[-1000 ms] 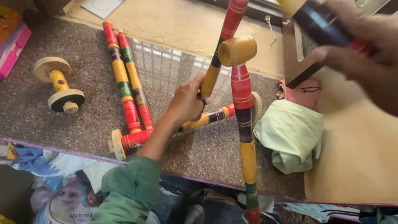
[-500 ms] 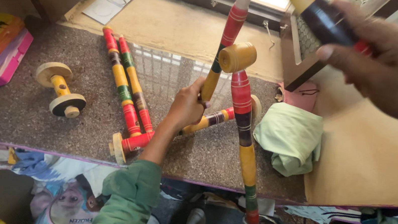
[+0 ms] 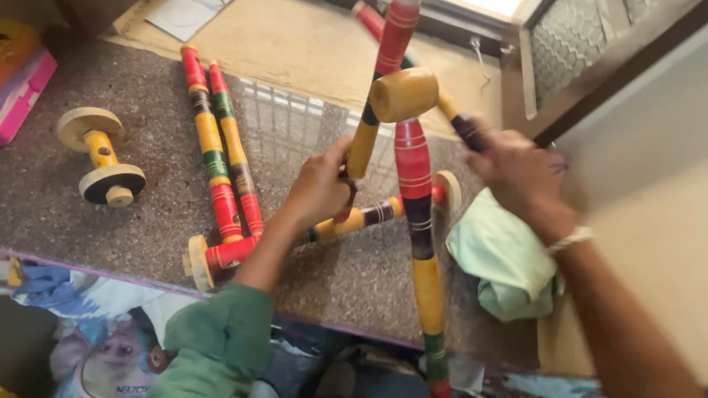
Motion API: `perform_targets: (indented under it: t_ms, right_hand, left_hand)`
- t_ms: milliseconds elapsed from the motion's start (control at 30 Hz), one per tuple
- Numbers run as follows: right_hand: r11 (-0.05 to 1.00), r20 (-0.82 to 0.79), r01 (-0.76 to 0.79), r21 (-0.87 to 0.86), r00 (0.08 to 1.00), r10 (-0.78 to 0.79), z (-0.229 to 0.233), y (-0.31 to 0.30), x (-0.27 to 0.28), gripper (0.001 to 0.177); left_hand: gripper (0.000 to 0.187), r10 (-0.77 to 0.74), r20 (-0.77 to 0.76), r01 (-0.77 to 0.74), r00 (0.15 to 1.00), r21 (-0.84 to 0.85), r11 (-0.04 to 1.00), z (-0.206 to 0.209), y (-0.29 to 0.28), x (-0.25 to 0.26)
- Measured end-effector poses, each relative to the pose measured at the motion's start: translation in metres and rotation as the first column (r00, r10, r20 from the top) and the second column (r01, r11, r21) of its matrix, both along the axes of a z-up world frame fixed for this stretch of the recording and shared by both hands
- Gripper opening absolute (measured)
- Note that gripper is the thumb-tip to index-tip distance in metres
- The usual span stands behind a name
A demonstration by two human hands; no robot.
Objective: The person assembles several colorful wooden sticks and circular discs into a multi-armed structure on a countertop. They repeatedly pick up sticks, align them, and press circular discs onto the ends to form joints, then adjust the arrangement to stabilize the structure.
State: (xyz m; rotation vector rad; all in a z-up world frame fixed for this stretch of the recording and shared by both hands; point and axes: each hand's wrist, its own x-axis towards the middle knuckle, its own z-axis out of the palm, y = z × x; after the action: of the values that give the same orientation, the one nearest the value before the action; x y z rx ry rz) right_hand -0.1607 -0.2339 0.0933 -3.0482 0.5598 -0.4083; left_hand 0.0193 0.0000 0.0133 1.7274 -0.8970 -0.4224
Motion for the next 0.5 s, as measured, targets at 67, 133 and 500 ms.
perform_targets:
  t_ms: [67, 133, 500]
  right_hand:
    - [0.999, -0.016, -0.039, 0.01, 0.999, 0.039, -0.03, -0.011, 0.025, 0.053]
    - [0.997, -0.04, -0.07, 0.036, 0.997, 0.071, -0.058, -0.019, 0.05, 0.051]
    - [0.936, 0.046, -0.194, 0.294, 0.981, 0.188, -0.164, -0.047, 0.171, 0.038]
  left_hand:
    - [0.052, 0.022, -0.155, -0.009, 0.988, 0.084, 0.996, 0.0, 0.002, 0.001]
    - [0.048, 0.027, -0.145, -0.026, 0.989, 0.013, 1.0, 0.0, 0.0, 0.001]
    - [0.04, 0.073, -0.133, -0.08, 0.988, -0.047, 0.996, -0.006, 0.001, 0.006]
